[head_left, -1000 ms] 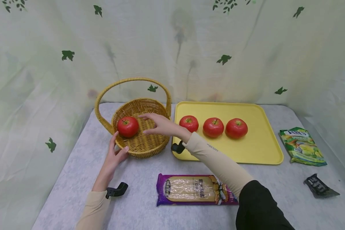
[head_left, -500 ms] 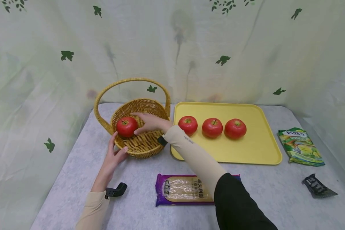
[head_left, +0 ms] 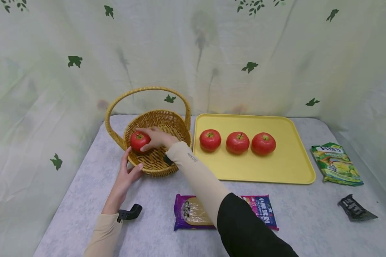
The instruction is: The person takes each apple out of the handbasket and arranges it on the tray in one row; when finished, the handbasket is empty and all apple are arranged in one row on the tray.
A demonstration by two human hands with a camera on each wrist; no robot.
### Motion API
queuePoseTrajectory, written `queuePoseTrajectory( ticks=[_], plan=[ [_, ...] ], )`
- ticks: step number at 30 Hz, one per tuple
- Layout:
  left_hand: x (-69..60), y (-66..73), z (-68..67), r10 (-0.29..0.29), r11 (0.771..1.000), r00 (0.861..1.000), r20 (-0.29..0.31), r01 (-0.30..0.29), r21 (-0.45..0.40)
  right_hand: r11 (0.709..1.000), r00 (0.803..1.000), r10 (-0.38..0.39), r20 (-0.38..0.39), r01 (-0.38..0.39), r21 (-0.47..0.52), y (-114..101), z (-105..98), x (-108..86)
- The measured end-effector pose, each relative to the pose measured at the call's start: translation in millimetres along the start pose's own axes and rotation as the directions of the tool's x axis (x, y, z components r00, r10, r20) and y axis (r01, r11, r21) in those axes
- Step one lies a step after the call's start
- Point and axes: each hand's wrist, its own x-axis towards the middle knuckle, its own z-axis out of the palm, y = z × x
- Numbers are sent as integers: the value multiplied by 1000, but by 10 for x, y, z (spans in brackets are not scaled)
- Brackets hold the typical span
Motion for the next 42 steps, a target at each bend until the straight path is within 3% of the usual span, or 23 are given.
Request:
queuePoseTrajectory(
  ticks=[7, 11, 24, 33, 37, 42],
  plan=[
    [56, -130, -30, 12, 1000, 1000, -13, -11, 20, 1000, 1000, 3, -26, -3, 5, -51, 70, 41],
    [54, -128, -25, 17, 1000, 1000, -16, -17, 16, 1000, 998, -20, -62, 20, -1, -60, 73, 43],
    [57, -125, -24, 28, 999, 1000, -5, -28, 22, 1000, 997, -9, -80, 11, 17, 55, 26, 33],
    [59, -142, -41, 22, 999, 1000, 4, -22, 28, 973, 980, -177, -90, 188, 132, 149, -288, -107],
    [57, -136, -40, 20, 999, 1000, 2, -20, 34, 953, 966, -239, -94, 252, 170, 195, -441, -268],
    [64, -140, -36, 37, 999, 999, 1, -37, 21, 903, 938, -333, -99, 348, 252, 337, -561, -566]
  ],
)
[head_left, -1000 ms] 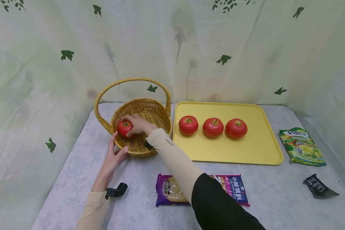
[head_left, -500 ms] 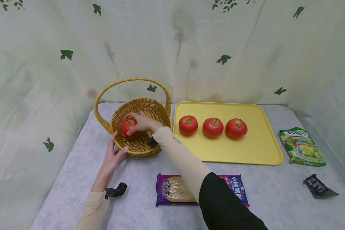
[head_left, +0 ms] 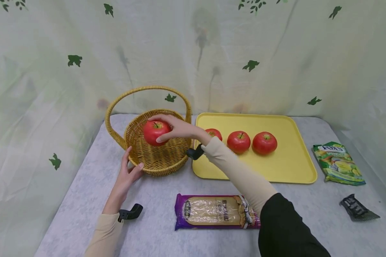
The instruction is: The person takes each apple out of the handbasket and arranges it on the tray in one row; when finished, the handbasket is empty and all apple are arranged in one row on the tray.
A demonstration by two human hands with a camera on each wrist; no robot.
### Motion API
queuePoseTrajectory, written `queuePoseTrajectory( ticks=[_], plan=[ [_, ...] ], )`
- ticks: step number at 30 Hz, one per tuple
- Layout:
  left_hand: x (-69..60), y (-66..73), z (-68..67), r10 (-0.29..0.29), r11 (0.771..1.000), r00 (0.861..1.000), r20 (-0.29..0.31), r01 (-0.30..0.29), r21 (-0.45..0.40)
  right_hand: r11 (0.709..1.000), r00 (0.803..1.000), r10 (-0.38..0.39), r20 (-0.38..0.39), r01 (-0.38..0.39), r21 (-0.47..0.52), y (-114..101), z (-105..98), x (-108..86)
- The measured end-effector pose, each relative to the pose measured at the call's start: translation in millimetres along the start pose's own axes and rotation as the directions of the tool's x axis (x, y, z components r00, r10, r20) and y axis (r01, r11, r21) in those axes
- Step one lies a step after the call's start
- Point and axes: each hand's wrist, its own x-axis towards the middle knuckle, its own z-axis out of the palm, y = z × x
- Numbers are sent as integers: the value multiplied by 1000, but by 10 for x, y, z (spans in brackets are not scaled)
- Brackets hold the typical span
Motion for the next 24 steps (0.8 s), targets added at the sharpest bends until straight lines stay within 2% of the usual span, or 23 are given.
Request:
queuePoseTrajectory(
  ticks=[2, 6, 11, 13, 17, 22, 24],
  plan=[
    [5, -7, 4, 12, 1000, 1000, 0, -12, -12, 999, 1000, -15, 4, 15, 30, 12, -68, -173],
    [6, -17, 3, 20, 1000, 1000, 4, -20, -19, 1000, 1000, 3, -19, -3, 13, 58, -221, -566],
    [-7, -9, -3, 16, 1000, 1000, 5, -16, -5, 998, 993, 68, -93, -69, -5, 202, -439, -1095],
    [-10, -6, -5, 13, 1000, 1000, 4, -13, -2, 992, 984, 125, -130, -124, 11, 277, -527, -1322],
    [-13, -2, -14, 10, 1000, 1000, 3, -10, 2, 967, 945, 253, -206, -248, 52, 426, -705, -1776],
    [-9, 2, -15, 14, 1000, 1000, 8, -14, 8, 929, 873, 367, -322, -359, 86, 574, -918, -2316],
    [-5, 5, -14, 18, 1000, 1000, 8, -18, 8, 923, 846, 381, -373, -374, 96, 609, -1004, -2513]
  ],
)
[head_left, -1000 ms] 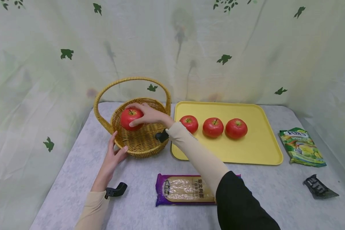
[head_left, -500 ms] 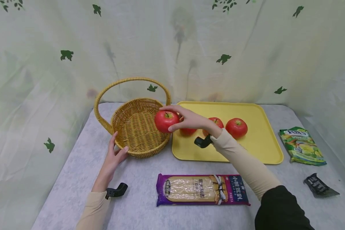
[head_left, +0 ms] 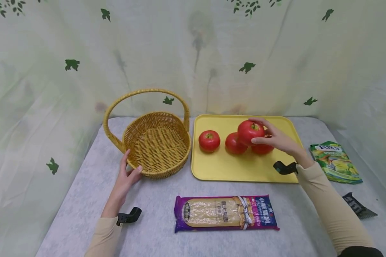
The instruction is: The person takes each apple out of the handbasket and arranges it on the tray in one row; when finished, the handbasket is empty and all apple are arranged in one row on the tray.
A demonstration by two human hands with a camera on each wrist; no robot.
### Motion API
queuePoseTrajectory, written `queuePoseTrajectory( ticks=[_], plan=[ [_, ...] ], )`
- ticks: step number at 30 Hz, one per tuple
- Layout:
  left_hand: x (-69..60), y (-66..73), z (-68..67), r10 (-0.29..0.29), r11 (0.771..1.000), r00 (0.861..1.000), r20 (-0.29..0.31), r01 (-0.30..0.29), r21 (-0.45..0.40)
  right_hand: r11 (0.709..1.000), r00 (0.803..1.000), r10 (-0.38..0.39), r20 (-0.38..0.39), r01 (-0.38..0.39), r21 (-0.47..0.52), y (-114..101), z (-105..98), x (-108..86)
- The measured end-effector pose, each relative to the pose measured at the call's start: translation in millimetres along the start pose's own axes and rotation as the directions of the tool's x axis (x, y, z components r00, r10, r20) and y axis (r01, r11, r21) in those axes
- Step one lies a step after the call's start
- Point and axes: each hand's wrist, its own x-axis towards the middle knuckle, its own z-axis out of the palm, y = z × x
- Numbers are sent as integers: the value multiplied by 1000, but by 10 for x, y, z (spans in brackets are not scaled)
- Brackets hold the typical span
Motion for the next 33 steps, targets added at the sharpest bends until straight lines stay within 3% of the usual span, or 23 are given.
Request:
queuePoseTrajectory(
  ticks=[9, 15, 22, 33],
  plan=[
    [8, -1, -9, 1, 1000, 1000, -11, -1, 2, 983, 978, 136, -158, -153, -100, 394, -509, -457],
    [9, -15, -24, -4, 1000, 1000, -16, 4, 20, 971, 966, 193, -170, -213, -110, 661, -621, -595],
    [9, -32, -27, 13, 1000, 1000, -19, -12, 17, 967, 966, 196, -168, -218, -128, 886, -636, -627],
    [14, -12, -22, 13, 1000, 1000, -17, -12, 21, 956, 972, 190, -136, -215, -199, 1055, -574, -493]
  ],
)
